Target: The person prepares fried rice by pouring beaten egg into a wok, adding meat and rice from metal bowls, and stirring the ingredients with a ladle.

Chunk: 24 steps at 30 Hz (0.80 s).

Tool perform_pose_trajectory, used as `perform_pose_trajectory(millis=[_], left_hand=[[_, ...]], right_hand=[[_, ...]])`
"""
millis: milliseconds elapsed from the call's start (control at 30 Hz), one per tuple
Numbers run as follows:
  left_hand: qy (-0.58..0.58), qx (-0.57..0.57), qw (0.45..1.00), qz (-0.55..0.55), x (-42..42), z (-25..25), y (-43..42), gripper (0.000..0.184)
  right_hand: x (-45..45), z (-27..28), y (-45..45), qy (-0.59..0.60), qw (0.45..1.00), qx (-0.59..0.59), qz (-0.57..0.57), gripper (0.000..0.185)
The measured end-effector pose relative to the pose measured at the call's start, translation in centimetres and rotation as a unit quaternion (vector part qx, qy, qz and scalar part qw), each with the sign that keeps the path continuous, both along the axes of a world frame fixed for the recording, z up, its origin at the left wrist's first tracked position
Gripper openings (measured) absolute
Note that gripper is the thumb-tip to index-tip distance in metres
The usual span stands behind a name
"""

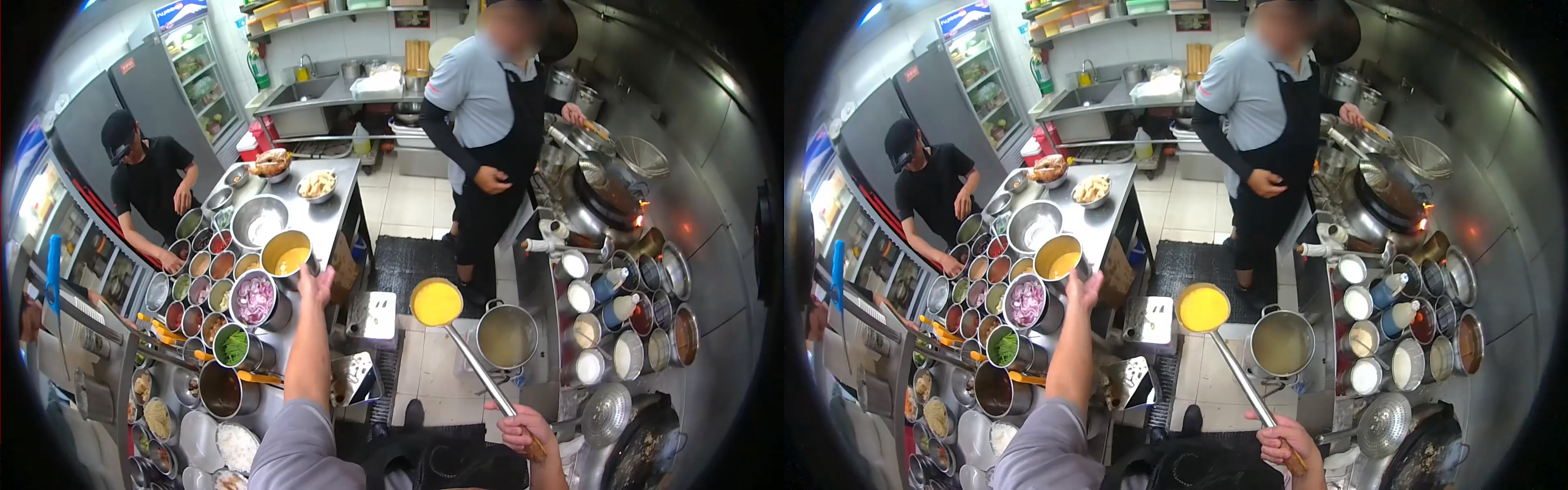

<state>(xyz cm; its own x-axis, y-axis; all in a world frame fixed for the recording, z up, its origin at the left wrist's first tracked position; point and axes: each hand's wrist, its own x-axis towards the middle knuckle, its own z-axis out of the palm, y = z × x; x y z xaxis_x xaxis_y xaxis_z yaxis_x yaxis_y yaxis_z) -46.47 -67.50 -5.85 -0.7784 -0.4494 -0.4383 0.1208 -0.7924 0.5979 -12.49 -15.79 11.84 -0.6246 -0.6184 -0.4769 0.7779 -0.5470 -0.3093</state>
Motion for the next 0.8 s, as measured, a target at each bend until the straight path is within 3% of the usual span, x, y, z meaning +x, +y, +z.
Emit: perform_pose_trajectory(millis=[33,100,200,267,333,500,533,567,600,633,667,700,733,767,800], left_hand=[[-0.047,0.028,0.998,-0.041,1.2,0.5,1.3,0.076],[-0.109,-0.114,0.975,-0.155,2.9,0.4,4.1,0.054],[-0.069,-0.130,0.954,-0.262,4.3,3.5,8.6,0.043],[-0.056,-0.215,0.907,-0.358,4.3,7.0,11.2,0.071],[-0.008,-0.310,0.870,-0.383,4.3,9.4,13.8,0.081],[0.112,-0.446,0.802,-0.381,0.5,24.8,18.3,0.092],[0.191,-0.412,0.741,-0.494,-0.5,27.4,16.7,0.074],[0.269,-0.198,0.700,-0.632,-5.6,26.8,14.4,0.051],[0.332,-0.426,0.598,-0.593,-4.6,28.4,14.3,0.058],[0.365,-0.630,0.474,-0.495,-3.6,30.1,14.5,0.070],[0.269,-0.530,0.654,-0.467,-0.6,30.8,16.9,0.061],[0.209,-0.367,0.737,-0.528,-3.0,28.6,16.4,0.058],[0.217,-0.457,0.778,-0.374,6.7,30.2,19.7,0.060],[0.260,-0.433,0.777,-0.376,7.4,26.5,19.7,0.068],[0.256,-0.471,0.722,-0.437,9.9,24.0,18.7,0.062]], right_hand=[[0.6,-0.1,0.4,0.000,1.000,0.004,-0.010,0.052],[1.8,0.0,0.7,-0.003,0.999,0.027,-0.030,0.052],[4.0,0.9,0.8,0.031,0.991,0.113,-0.058,0.053],[5.6,0.5,1.3,0.050,0.990,0.117,-0.060,0.053],[7.6,-0.6,2.5,0.068,0.988,0.123,-0.058,0.054],[14.2,-1.2,2.9,0.031,0.983,0.051,-0.172,0.046],[15.6,-0.7,2.0,0.034,0.977,0.013,-0.211,0.043],[17.0,0.0,0.9,0.030,0.962,-0.007,-0.270,0.038],[18.5,-0.7,1.4,-0.032,0.955,-0.063,-0.287,0.036],[19.7,0.1,1.2,0.025,0.960,-0.035,-0.277,0.036],[20.8,-0.4,1.7,0.024,0.957,-0.015,-0.287,0.037],[21.8,2.4,0.3,0.002,0.941,-0.014,-0.338,0.037],[23.0,1.6,0.9,0.030,0.939,-0.064,-0.338,0.038],[24.3,3.0,0.8,0.058,0.936,-0.045,-0.344,0.039],[25.8,3.2,1.2,0.045,0.934,-0.029,-0.353,0.037]])
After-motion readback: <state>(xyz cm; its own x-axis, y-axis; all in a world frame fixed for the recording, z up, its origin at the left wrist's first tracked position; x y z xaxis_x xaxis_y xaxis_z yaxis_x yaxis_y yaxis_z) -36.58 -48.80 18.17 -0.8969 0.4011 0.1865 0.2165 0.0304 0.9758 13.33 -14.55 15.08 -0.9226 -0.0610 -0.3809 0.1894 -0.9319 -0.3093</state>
